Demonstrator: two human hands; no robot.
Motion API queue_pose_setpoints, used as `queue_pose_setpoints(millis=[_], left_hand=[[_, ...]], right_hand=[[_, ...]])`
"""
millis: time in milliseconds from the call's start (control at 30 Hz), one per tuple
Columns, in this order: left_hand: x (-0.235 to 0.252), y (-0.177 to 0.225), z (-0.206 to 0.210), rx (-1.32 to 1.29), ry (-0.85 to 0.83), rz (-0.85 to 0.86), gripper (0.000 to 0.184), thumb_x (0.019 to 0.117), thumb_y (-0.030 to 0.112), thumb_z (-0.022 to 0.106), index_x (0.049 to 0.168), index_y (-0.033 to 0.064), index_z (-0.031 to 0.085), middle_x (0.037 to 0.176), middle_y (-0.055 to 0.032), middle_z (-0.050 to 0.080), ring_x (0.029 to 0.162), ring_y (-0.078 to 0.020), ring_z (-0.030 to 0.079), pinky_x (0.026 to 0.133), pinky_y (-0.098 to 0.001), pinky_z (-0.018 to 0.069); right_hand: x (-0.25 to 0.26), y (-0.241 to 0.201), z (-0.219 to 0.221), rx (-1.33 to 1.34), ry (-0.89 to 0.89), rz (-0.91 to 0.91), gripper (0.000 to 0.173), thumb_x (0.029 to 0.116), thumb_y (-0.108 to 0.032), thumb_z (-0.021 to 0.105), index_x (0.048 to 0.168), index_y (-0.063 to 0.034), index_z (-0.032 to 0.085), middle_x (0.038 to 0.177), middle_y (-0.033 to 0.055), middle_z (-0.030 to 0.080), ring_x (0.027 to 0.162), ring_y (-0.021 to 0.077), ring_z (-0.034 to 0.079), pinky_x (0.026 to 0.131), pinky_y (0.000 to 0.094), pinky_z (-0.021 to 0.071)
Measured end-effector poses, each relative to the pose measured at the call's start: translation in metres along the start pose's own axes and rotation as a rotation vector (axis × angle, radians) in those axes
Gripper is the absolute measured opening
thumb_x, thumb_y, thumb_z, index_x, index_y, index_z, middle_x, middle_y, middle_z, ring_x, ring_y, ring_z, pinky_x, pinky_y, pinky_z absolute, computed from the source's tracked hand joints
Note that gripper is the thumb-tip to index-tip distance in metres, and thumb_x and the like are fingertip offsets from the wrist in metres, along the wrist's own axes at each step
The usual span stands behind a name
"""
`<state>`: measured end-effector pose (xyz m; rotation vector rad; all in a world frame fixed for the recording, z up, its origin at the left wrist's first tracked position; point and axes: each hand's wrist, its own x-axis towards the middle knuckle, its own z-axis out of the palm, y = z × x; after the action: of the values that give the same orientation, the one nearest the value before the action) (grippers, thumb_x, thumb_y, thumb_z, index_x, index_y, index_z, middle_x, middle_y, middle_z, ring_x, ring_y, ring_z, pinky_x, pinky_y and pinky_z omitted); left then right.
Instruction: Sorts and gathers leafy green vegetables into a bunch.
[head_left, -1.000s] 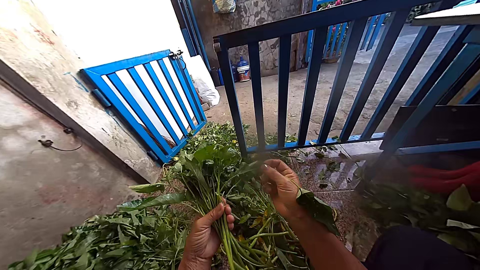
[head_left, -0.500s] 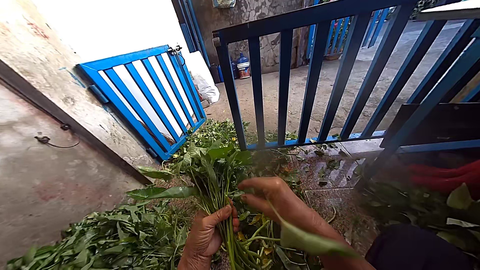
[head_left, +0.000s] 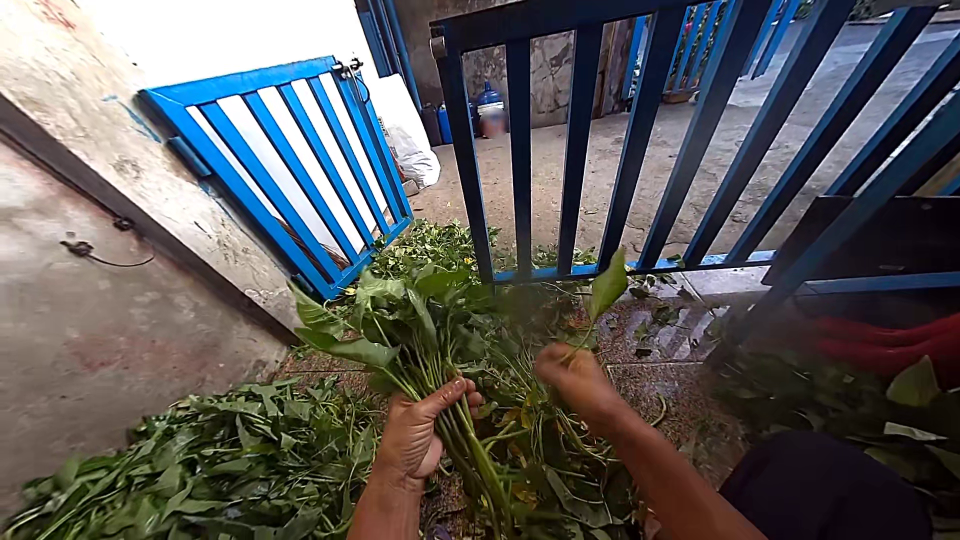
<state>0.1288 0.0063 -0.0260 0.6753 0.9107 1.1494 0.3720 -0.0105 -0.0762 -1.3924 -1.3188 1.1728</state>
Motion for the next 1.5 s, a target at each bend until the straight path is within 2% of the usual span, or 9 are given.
queue_pose_setpoints(millis=[100, 167, 400, 567, 933, 1033, 1167, 1400, 1500], left_hand=[[0.009, -0.004, -0.002, 0.068, 0.203, 0.063, 0.022, 0.0891, -0.014, 0.066, 0.11, -0.0136, 0.06, 0.091, -0.0279, 0.073, 0.076, -0.0363, 0.075, 0.07, -0.0478, 0.065], [0.013, -0.01, -0.002, 0.114, 0.287, 0.105, 0.025, 0.0854, -0.016, 0.07, 0.108, -0.0144, 0.061, 0.089, -0.028, 0.073, 0.075, -0.0364, 0.075, 0.069, -0.0465, 0.0652], [0.015, -0.017, 0.006, 0.101, 0.328, 0.171, 0.023, 0.0843, -0.018, 0.069, 0.105, -0.0144, 0.06, 0.082, -0.0259, 0.072, 0.068, -0.0333, 0.074, 0.065, -0.0427, 0.0652], [0.016, -0.009, -0.003, 0.042, 0.357, 0.109, 0.019, 0.0886, -0.015, 0.066, 0.107, -0.0119, 0.06, 0.085, -0.0253, 0.073, 0.069, -0.0334, 0.074, 0.066, -0.045, 0.0649], [0.017, -0.015, 0.002, 0.027, 0.428, 0.181, 0.012, 0.0899, -0.013, 0.065, 0.101, -0.0107, 0.061, 0.078, -0.022, 0.071, 0.064, -0.0294, 0.072, 0.062, -0.0418, 0.0633], [0.024, 0.013, -0.022, -0.008, 0.505, 0.278, 0.013, 0.0944, -0.005, 0.064, 0.107, -0.0054, 0.06, 0.082, -0.0168, 0.071, 0.069, -0.025, 0.072, 0.064, -0.04, 0.063], [0.025, 0.039, -0.05, -0.075, 0.568, 0.34, 0.01, 0.0972, -0.001, 0.062, 0.107, -0.0019, 0.059, 0.085, -0.0139, 0.07, 0.073, -0.0223, 0.072, 0.068, -0.0383, 0.0632], [0.014, 0.031, -0.029, -0.149, 0.363, 0.141, 0.009, 0.1019, 0.004, 0.055, 0.107, 0.0007, 0.062, 0.086, -0.0115, 0.071, 0.073, -0.019, 0.073, 0.068, -0.0338, 0.0636], [0.012, 0.025, -0.018, -0.203, 0.296, 0.071, 0.011, 0.1027, 0.004, 0.054, 0.103, -0.0005, 0.064, 0.085, -0.0123, 0.072, 0.071, -0.0185, 0.073, 0.064, -0.0323, 0.0637]], right_hand=[[-0.013, 0.021, -0.006, -0.76, -0.572, 0.247, 0.054, 0.0886, -0.04, 0.078, 0.129, -0.0047, 0.068, 0.12, 0.0246, 0.068, 0.111, 0.0434, 0.065, 0.097, 0.0685, 0.0486], [-0.021, 0.022, 0.003, -0.805, -0.558, 0.215, 0.058, 0.0912, -0.039, 0.073, 0.139, -0.0075, 0.061, 0.137, 0.0243, 0.057, 0.122, 0.0431, 0.059, 0.1, 0.0668, 0.0473], [-0.011, 0.013, 0.05, -0.263, -0.414, -0.328, 0.042, 0.1058, -0.042, 0.051, 0.117, -0.0067, 0.07, 0.117, 0.0115, 0.065, 0.117, 0.0257, 0.058, 0.103, 0.0476, 0.046], [-0.027, 0.012, 0.052, -0.256, -0.382, -0.345, 0.037, 0.1083, -0.036, 0.045, 0.098, -0.005, 0.063, 0.086, 0.0088, 0.058, 0.079, 0.0198, 0.058, 0.076, 0.0402, 0.0485], [-0.077, 0.058, 0.028, -1.018, 0.193, -0.709, 0.021, 0.0957, -0.022, 0.05, 0.08, -0.01, 0.057, 0.075, 0.0062, 0.057, 0.07, 0.0244, 0.063, 0.057, 0.0396, 0.0536], [-0.11, 0.096, 0.004, -1.107, 0.041, -0.409, 0.02, 0.0897, -0.02, 0.057, 0.081, -0.0034, 0.063, 0.079, 0.0151, 0.065, 0.077, 0.0346, 0.07, 0.06, 0.0486, 0.0583], [-0.119, 0.124, -0.025, -1.024, -0.596, 0.455, 0.049, 0.1031, -0.036, 0.057, 0.134, 0.0021, 0.061, 0.141, 0.0325, 0.052, 0.134, 0.054, 0.046, 0.101, 0.0712, 0.0441], [-0.029, 0.06, 0.019, -0.164, -0.011, -0.208, 0.038, 0.108, -0.025, 0.042, 0.126, -0.0051, 0.069, 0.124, 0.011, 0.068, 0.115, 0.0188, 0.064, 0.101, 0.0393, 0.0521], [0.004, 0.003, 0.033, 0.017, -0.205, -0.305, 0.045, 0.108, -0.039, 0.043, 0.131, -0.0104, 0.068, 0.135, 0.0041, 0.065, 0.126, 0.0142, 0.059, 0.107, 0.0398, 0.049]])
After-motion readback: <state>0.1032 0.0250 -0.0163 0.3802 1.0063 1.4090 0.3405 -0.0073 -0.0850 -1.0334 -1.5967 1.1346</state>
